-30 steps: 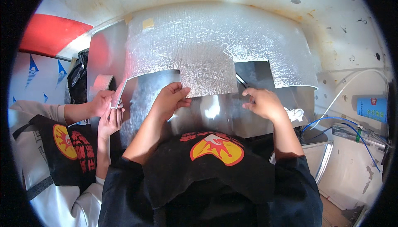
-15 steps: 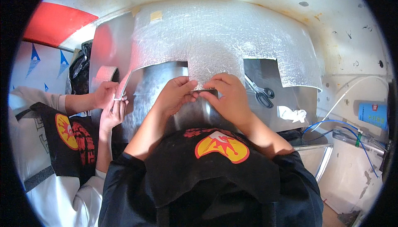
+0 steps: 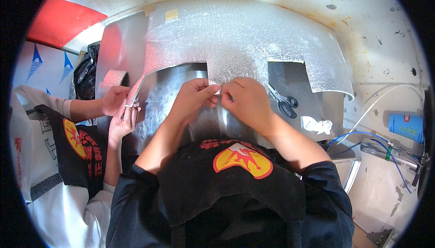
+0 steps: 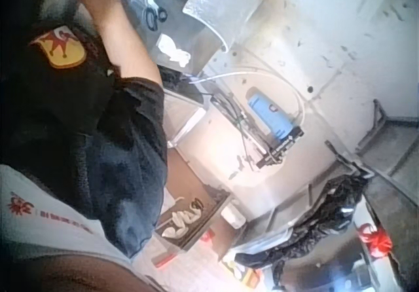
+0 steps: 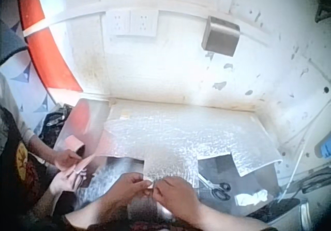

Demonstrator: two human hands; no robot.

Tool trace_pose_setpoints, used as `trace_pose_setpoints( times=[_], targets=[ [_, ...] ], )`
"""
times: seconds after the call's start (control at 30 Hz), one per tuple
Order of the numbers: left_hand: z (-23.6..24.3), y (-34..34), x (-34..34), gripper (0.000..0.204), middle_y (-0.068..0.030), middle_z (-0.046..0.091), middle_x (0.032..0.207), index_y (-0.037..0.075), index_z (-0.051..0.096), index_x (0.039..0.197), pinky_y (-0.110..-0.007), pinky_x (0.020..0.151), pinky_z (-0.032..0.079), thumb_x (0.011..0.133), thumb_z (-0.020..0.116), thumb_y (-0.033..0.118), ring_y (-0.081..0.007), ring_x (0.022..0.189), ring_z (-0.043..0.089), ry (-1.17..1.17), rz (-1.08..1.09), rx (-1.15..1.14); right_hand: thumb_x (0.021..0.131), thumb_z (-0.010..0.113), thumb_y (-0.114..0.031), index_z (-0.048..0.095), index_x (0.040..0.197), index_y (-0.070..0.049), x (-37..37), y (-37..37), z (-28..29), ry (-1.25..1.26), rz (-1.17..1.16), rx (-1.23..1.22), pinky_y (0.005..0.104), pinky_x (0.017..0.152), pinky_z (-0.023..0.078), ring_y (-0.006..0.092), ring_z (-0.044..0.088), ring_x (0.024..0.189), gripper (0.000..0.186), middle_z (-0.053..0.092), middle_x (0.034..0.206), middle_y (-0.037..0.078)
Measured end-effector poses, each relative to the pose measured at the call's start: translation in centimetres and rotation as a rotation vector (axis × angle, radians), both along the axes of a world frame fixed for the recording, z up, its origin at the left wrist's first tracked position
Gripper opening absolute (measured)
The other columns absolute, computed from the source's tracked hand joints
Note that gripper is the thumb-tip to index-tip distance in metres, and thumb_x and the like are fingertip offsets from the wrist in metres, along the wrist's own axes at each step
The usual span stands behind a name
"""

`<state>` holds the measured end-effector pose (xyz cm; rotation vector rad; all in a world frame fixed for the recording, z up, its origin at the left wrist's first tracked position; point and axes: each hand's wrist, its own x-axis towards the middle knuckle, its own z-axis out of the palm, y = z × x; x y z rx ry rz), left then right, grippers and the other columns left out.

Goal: The person applies bubble wrap insulation to a curved metal surface, smoothing it into place and taping the edges. They then place a pre-cut grey foam board over the insulated area, aligning it with wall outlets and pressing it down to secure it.

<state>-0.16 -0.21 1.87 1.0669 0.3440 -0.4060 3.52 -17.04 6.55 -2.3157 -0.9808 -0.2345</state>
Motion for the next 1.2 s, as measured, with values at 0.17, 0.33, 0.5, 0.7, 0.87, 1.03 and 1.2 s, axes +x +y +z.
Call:
trace_pose_setpoints(
  times=[0.17, 0.33, 0.5, 0.7, 0.87, 1.03, 1.2],
  targets=[
    [1.0, -0.5, -0.2, 0.013, -0.0046, 0.061, 0.076, 0.001, 0.060, 0.087, -0.022, 0.056, 0.048, 0.082, 0.063, 0.012, -0.0108, 0.064, 0.058, 0.023, 0.032, -0.102, 0.067, 0.061, -0.012, 0.053, 0.067, -0.007, 0.5, -0.2, -0.4, 0.104, 0.076, 0.031, 0.0410, 0.056, 0.045, 0.0307, 0.055, 0.061, 0.009, 0.054, 0.063, 0.010],
    [1.0, -0.3, 0.0, 0.012, -0.0047, 0.061, 0.076, 0.000, 0.060, 0.088, -0.022, 0.057, 0.048, 0.082, 0.062, 0.010, -0.0108, 0.063, 0.058, 0.011, -0.004, -0.066, 0.065, 0.062, -0.012, 0.053, 0.068, -0.006, 0.5, -0.3, -0.4, 0.308, 0.046, 0.054, 0.0402, 0.056, 0.044, 0.0307, 0.056, 0.062, 0.010, 0.055, 0.063, 0.011],
    [0.6, -0.3, -0.1, 0.012, -0.0050, 0.060, 0.076, 0.000, 0.059, 0.089, -0.022, 0.058, 0.047, 0.083, 0.061, 0.009, -0.0109, 0.063, 0.057, 0.000, -0.014, -0.031, 0.066, 0.061, -0.010, 0.054, 0.069, -0.004, 1.0, -0.9, -0.2, 0.574, 0.030, 0.065, 0.0354, 0.055, 0.045, 0.0259, 0.057, 0.060, 0.009, 0.056, 0.063, 0.011],
    [0.7, -0.2, -0.2, 0.012, -0.0054, 0.060, 0.077, 0.000, 0.059, 0.090, -0.023, 0.060, 0.048, 0.084, 0.060, 0.010, -0.0115, 0.064, 0.057, 0.036, -0.002, -0.030, 0.070, 0.061, -0.010, 0.058, 0.072, -0.003, 1.7, -1.8, 0.1, 0.743, -0.046, 0.164, 0.0291, 0.054, 0.044, 0.0167, 0.054, 0.057, 0.008, 0.056, 0.064, 0.009],
    [0.9, -0.3, -0.3, 0.013, -0.0060, 0.061, 0.079, -0.001, 0.059, 0.090, -0.024, 0.063, 0.050, 0.083, 0.061, 0.010, -0.0126, 0.068, 0.059, 0.016, 0.012, -0.114, 0.074, 0.063, -0.012, 0.062, 0.077, -0.004, 1.0, -1.4, 0.8, 0.601, 0.010, 0.121, 0.0286, 0.055, 0.045, 0.0175, 0.057, 0.059, 0.009, 0.059, 0.066, 0.008],
    [1.2, -0.6, -0.5, 0.013, -0.0068, 0.062, 0.080, 0.000, 0.059, 0.088, -0.024, 0.062, 0.051, 0.083, 0.062, 0.011, -0.0130, 0.068, 0.060, 0.023, 0.057, -0.024, 0.075, 0.059, -0.019, 0.062, 0.073, -0.007, 0.2, -0.5, 0.9, 0.319, 0.011, -0.010, 0.0391, 0.059, 0.046, 0.0294, 0.059, 0.066, 0.013, 0.060, 0.070, 0.012],
    [1.5, -1.1, -0.6, 0.012, -0.0067, 0.062, 0.076, -0.001, 0.059, 0.086, -0.023, 0.060, 0.050, 0.083, 0.062, 0.011, -0.0115, 0.064, 0.059, -0.016, 0.079, 0.076, 0.071, 0.060, -0.013, 0.064, 0.072, -0.008, -0.2, 0.1, 0.0, 0.200, -0.038, -0.064, 0.0372, 0.056, 0.047, 0.0278, 0.058, 0.063, 0.006, 0.059, 0.066, 0.009]
  ],
)
